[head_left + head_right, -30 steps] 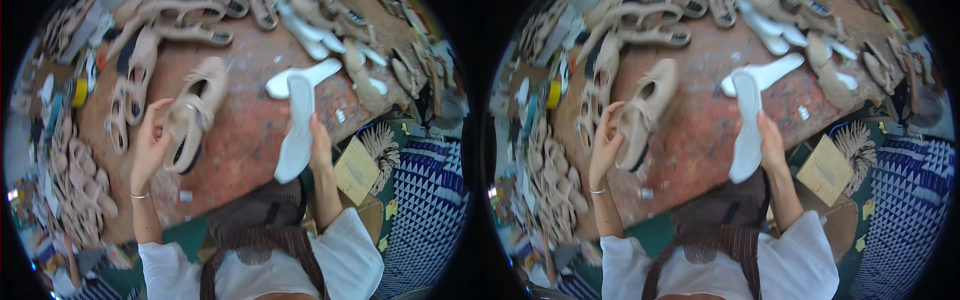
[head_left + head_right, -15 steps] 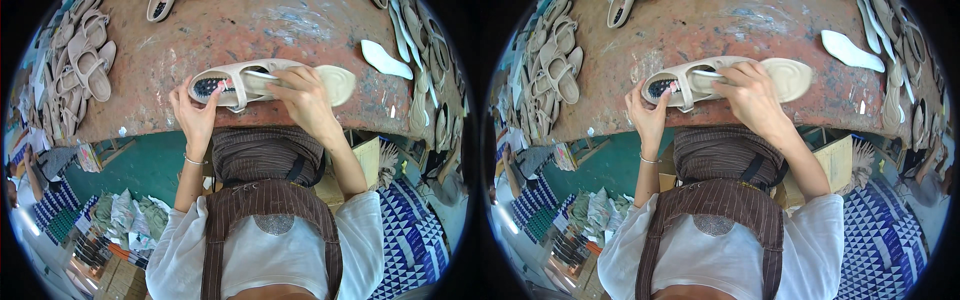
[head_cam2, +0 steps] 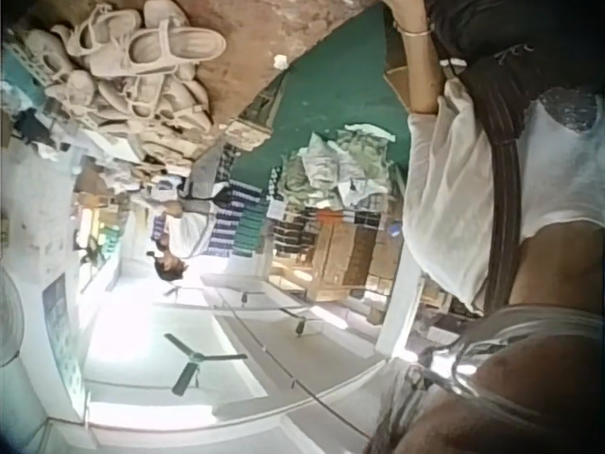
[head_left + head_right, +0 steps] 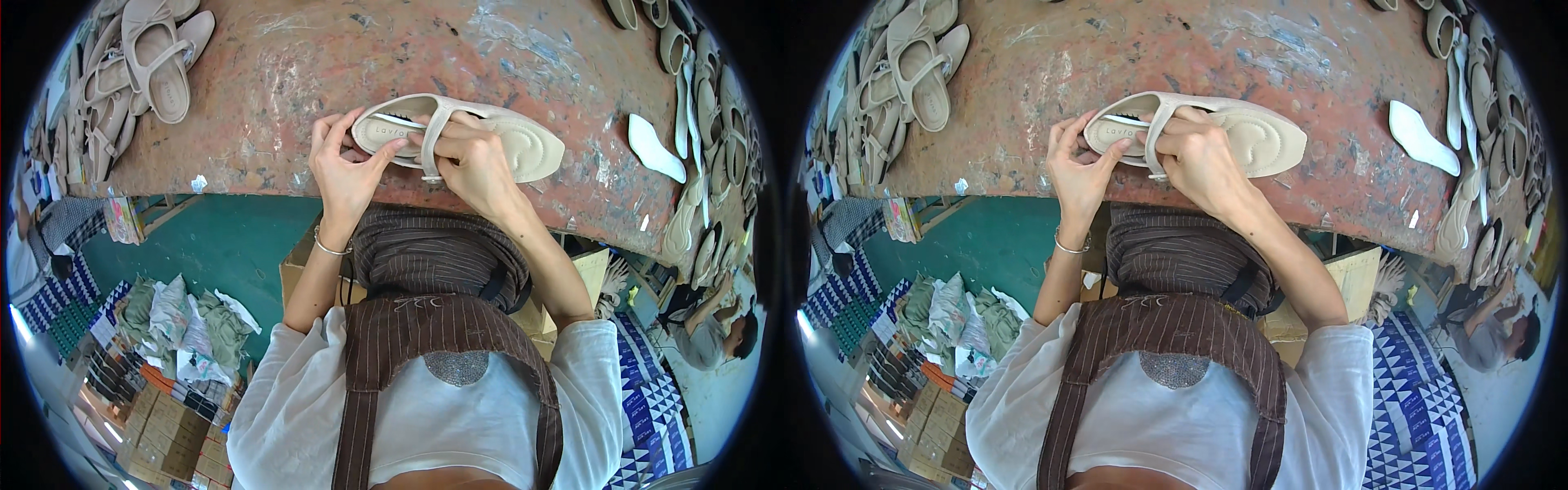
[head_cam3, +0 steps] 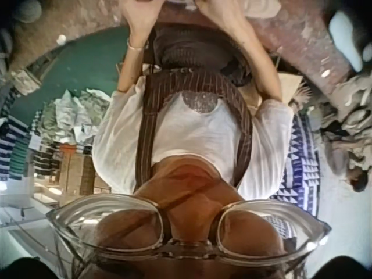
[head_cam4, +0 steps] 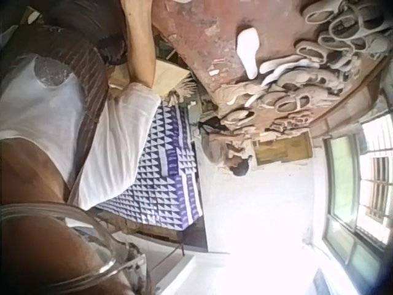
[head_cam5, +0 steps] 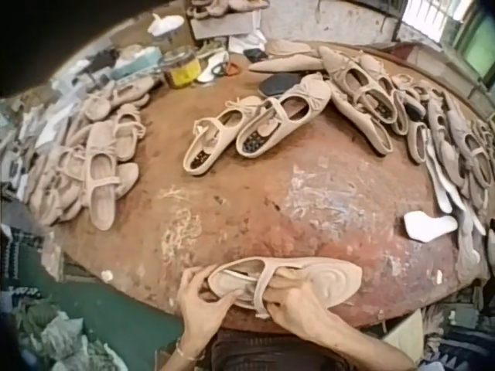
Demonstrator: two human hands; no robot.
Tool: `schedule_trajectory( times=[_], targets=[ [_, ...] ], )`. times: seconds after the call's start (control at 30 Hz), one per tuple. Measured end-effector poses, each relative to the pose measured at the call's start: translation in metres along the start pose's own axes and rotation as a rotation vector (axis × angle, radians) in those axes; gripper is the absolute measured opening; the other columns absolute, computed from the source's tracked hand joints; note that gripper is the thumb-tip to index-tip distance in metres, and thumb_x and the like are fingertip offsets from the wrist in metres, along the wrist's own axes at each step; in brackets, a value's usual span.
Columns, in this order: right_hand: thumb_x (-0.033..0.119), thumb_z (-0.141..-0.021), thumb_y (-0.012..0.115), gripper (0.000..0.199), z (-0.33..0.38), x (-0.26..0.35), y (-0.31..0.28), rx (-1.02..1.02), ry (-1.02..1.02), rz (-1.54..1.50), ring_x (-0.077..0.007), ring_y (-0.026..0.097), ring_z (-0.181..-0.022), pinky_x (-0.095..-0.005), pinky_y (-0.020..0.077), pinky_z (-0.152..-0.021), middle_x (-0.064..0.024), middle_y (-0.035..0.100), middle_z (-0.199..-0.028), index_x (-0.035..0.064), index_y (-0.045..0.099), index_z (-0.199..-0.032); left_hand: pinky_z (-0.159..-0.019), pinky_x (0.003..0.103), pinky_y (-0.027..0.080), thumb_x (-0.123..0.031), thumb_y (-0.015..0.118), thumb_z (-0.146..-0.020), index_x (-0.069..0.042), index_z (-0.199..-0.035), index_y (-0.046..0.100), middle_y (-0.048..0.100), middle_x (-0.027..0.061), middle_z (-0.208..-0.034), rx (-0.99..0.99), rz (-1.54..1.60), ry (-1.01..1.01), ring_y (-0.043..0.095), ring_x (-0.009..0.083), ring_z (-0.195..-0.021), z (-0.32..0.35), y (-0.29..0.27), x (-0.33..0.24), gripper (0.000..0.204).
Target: The person inserts insoles into shoes by hand, sliding each insert inside and pressing it down into place across multiple shoes.
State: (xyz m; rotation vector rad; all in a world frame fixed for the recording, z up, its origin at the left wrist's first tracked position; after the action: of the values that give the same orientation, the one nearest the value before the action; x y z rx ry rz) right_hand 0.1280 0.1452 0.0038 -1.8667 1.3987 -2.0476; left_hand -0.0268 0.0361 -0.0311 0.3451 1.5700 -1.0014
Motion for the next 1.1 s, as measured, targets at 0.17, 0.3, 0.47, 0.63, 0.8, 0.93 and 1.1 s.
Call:
schedule_trajectory(
  times=[0.17, 0.3, 0.47, 0.63, 0.8, 0.93, 1.1],
  targets=[
    [-0.003, -0.077, 0.07, 0.019, 0.001, -0.002, 0.008, -0.01, 0.035, -0.002, -0.0317, 0.066, -0.104, -0.0413, 0.0531, -0.095, -0.0156, 0.074, -0.106, 0.0003, 0.078, -0.094, -0.057, 0.026, 0.047, -0.016, 0.094, -0.068, 0.002, -0.104, 0.073, 0.06, 0.0048, -0.095, -0.071, -0.004, 0.022, 0.055, 0.0096, -0.069, -0.009, 0.001, 0.004, 0.045],
    [-0.005, -0.076, 0.072, 0.034, 0.004, 0.001, 0.013, 0.044, -0.04, 0.188, -0.0315, 0.062, -0.119, -0.0423, 0.0526, -0.099, -0.0147, 0.07, -0.125, 0.0041, 0.077, -0.109, -0.054, 0.024, 0.043, -0.012, 0.092, -0.071, 0.003, -0.094, 0.074, 0.061, 0.0024, -0.084, -0.027, -0.022, -0.084, 0.052, 0.0074, -0.063, -0.016, 0.003, 0.009, 0.033],
    [0.006, -0.081, 0.063, 0.042, 0.001, 0.008, 0.022, 0.203, -0.263, 0.218, -0.0296, 0.054, -0.132, -0.0412, 0.0448, -0.11, -0.0164, 0.058, -0.141, -0.0001, 0.068, -0.122, -0.05, 0.02, 0.039, -0.007, 0.085, -0.08, 0.003, -0.088, 0.073, 0.062, -0.0001, -0.073, -0.037, 0.1, -0.114, 0.052, 0.0018, -0.058, -0.025, 0.005, 0.011, 0.018],
    [0.006, -0.083, 0.058, 0.046, 0.0, 0.016, 0.024, 0.31, -0.252, 0.336, -0.0267, 0.052, -0.136, -0.0401, 0.0425, -0.113, -0.0154, 0.058, -0.142, 0.0035, 0.066, -0.129, -0.049, 0.018, 0.036, -0.007, 0.083, -0.083, 0.004, -0.085, 0.073, 0.063, -0.002, -0.071, -0.046, 0.102, -0.079, 0.053, -0.0002, -0.06, -0.029, 0.006, 0.014, 0.015],
    [0.005, -0.077, 0.061, 0.046, 0.02, 0.02, 0.012, 0.2, 0.022, 0.582, -0.0279, 0.06, -0.127, -0.0444, 0.04, -0.115, -0.0166, 0.068, -0.126, 0.0036, 0.07, -0.123, -0.051, 0.02, 0.039, -0.008, 0.081, -0.085, 0.004, -0.085, 0.073, 0.063, -0.0024, -0.069, -0.028, 0.018, 0.032, 0.052, 0.0015, -0.059, -0.03, 0.005, 0.011, 0.015],
    [0.004, -0.07, 0.064, 0.031, 0.035, 0.02, 0.003, 0.073, -0.124, 0.592, -0.0298, 0.064, -0.119, -0.0479, 0.0359, -0.117, -0.0182, 0.072, -0.111, 0.0018, 0.077, -0.098, -0.054, 0.032, 0.044, -0.008, 0.079, -0.08, 0.003, -0.077, 0.07, 0.063, 0.0122, -0.067, -0.053, -0.085, 0.021, 0.054, 0.0179, -0.055, -0.03, 0.004, 0.005, 0.014],
    [0.004, -0.075, 0.067, 0.022, 0.007, -0.016, -0.057, -0.492, 0.108, 0.615, -0.0332, 0.067, -0.109, -0.0465, 0.0435, -0.109, -0.0181, 0.071, -0.107, 0.0011, 0.073, -0.095, -0.056, 0.042, 0.048, -0.008, 0.072, -0.084, 0.001, -0.078, 0.06, 0.062, 0.0177, -0.067, 0.06, -0.197, 0.039, 0.063, 0.0314, -0.058, 0.006, 0.019, -0.018, 0.016]
  ],
)
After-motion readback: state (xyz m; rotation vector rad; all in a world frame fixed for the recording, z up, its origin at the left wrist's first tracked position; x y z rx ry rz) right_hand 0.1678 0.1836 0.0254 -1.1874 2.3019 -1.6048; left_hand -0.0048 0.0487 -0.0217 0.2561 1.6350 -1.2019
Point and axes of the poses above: each hand's wrist, its own z-axis away from the middle knuckle, its own y-axis out of the palm, x = y × z, the point moved 4 cm from there along -z, towards the middle knuckle
